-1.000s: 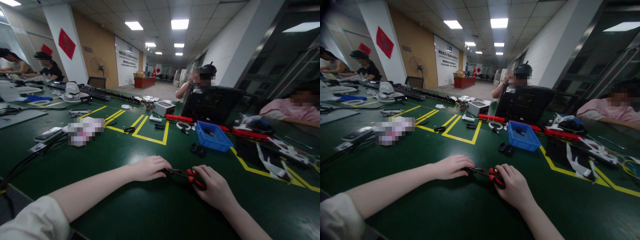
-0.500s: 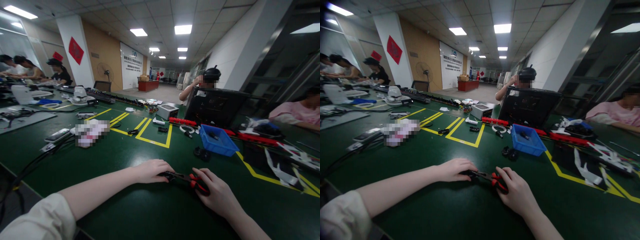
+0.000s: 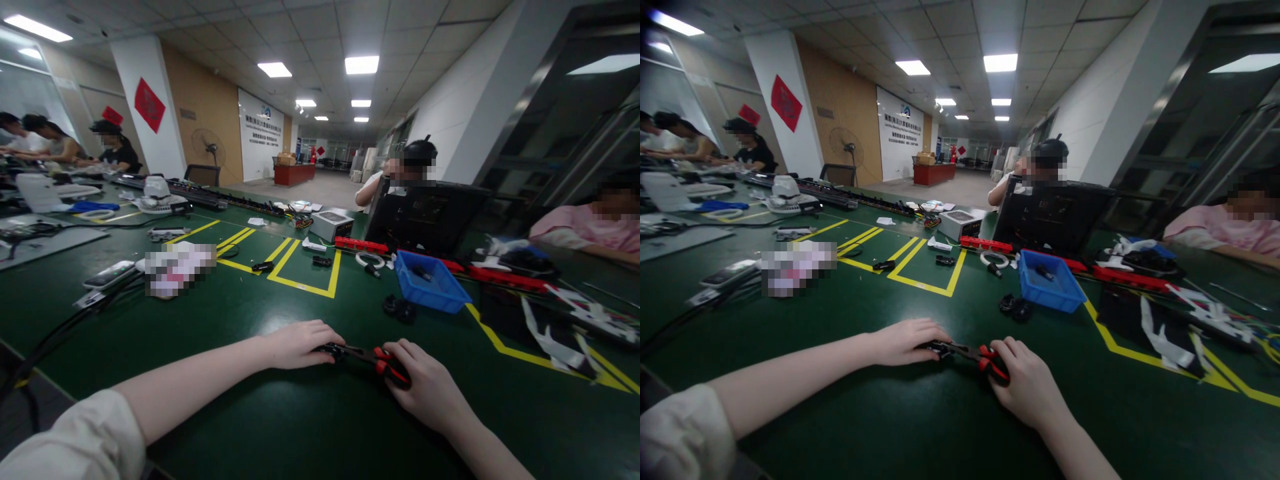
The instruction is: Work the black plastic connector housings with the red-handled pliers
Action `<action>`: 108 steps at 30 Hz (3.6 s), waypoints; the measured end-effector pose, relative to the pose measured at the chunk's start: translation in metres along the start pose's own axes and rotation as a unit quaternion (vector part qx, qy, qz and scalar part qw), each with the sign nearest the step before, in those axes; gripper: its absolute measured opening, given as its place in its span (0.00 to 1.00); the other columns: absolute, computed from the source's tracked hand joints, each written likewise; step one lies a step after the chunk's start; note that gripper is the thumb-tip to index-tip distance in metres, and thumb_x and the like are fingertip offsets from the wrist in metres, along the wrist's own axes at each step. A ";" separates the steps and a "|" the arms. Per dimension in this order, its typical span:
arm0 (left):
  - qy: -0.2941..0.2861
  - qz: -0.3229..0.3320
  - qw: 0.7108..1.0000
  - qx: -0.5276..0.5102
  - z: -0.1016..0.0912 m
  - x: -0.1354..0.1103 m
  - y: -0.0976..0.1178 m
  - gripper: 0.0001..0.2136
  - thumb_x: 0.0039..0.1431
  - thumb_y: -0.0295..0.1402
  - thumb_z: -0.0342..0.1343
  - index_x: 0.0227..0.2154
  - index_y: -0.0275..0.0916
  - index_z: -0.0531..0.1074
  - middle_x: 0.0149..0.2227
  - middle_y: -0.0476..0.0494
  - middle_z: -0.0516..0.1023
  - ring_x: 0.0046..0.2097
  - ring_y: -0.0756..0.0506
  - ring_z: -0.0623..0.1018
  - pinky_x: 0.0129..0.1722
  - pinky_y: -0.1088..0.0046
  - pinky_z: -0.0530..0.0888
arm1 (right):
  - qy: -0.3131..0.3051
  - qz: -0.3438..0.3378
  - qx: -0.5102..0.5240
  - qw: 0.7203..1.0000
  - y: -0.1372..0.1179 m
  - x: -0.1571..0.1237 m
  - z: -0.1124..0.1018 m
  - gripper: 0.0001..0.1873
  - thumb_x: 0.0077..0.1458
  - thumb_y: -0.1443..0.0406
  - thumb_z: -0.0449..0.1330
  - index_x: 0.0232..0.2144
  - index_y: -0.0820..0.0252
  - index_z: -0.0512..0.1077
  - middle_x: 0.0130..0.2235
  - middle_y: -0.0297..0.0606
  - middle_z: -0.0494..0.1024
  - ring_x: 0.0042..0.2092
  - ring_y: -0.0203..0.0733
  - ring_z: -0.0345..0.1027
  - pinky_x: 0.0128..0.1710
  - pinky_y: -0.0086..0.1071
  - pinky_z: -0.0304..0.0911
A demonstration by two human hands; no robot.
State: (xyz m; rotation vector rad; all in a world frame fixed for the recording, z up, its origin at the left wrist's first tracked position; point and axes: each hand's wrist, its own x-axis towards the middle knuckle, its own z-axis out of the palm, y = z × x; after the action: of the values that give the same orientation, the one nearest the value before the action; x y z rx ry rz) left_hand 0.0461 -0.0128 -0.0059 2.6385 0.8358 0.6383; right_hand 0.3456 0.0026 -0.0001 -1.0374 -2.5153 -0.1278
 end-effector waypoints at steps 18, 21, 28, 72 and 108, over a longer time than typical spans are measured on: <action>-0.046 -0.031 0.997 0.048 0.002 0.002 0.001 0.27 0.61 0.50 0.56 0.57 0.40 0.63 0.48 0.40 0.78 0.45 0.42 0.79 0.41 0.71 0.71 | 0.025 -0.041 -0.006 0.999 -0.005 -0.003 0.000 0.18 0.50 0.66 0.59 0.45 0.56 0.69 0.45 0.43 0.75 0.40 0.43 0.74 0.39 0.35 0.73; -0.052 -0.057 0.994 0.082 0.003 0.003 0.000 0.26 0.59 0.53 0.57 0.52 0.40 0.67 0.41 0.43 0.79 0.39 0.42 0.80 0.34 0.73 0.70 | 0.029 -0.049 -0.010 0.998 -0.005 -0.003 0.000 0.18 0.51 0.66 0.59 0.46 0.57 0.69 0.46 0.44 0.75 0.41 0.43 0.74 0.40 0.36 0.73; -0.057 -0.077 0.985 0.145 0.005 0.005 0.001 0.22 0.63 0.56 0.49 0.39 0.39 0.68 0.29 0.47 0.76 0.29 0.45 0.77 0.25 0.74 0.65 | 0.026 -0.047 -0.004 0.999 -0.003 -0.004 0.001 0.26 0.51 0.66 0.58 0.54 0.57 0.66 0.48 0.45 0.75 0.44 0.45 0.75 0.41 0.35 0.74; -0.048 -0.062 0.988 0.136 -0.001 0.004 0.003 0.24 0.63 0.52 0.54 0.54 0.42 0.65 0.43 0.45 0.81 0.37 0.44 0.81 0.39 0.70 0.71 | -0.011 -0.053 -0.003 0.999 0.008 -0.002 0.007 0.19 0.53 0.62 0.58 0.49 0.55 0.70 0.45 0.41 0.77 0.41 0.41 0.76 0.40 0.32 0.74; -0.056 -0.006 0.978 0.201 0.000 0.000 0.003 0.33 0.66 0.52 0.49 0.69 0.48 0.49 0.40 0.45 0.79 0.34 0.46 0.78 0.32 0.74 0.67 | -0.005 -0.045 0.015 0.999 0.017 -0.007 0.018 0.20 0.54 0.59 0.57 0.50 0.54 0.70 0.45 0.42 0.77 0.42 0.44 0.75 0.41 0.36 0.73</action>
State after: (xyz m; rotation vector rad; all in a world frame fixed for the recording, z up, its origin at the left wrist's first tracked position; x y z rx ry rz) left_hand 0.0475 -0.0149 -0.0050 2.9891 1.0401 0.3398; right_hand 0.3559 0.0143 -0.0209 -0.9163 -2.5661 -0.1115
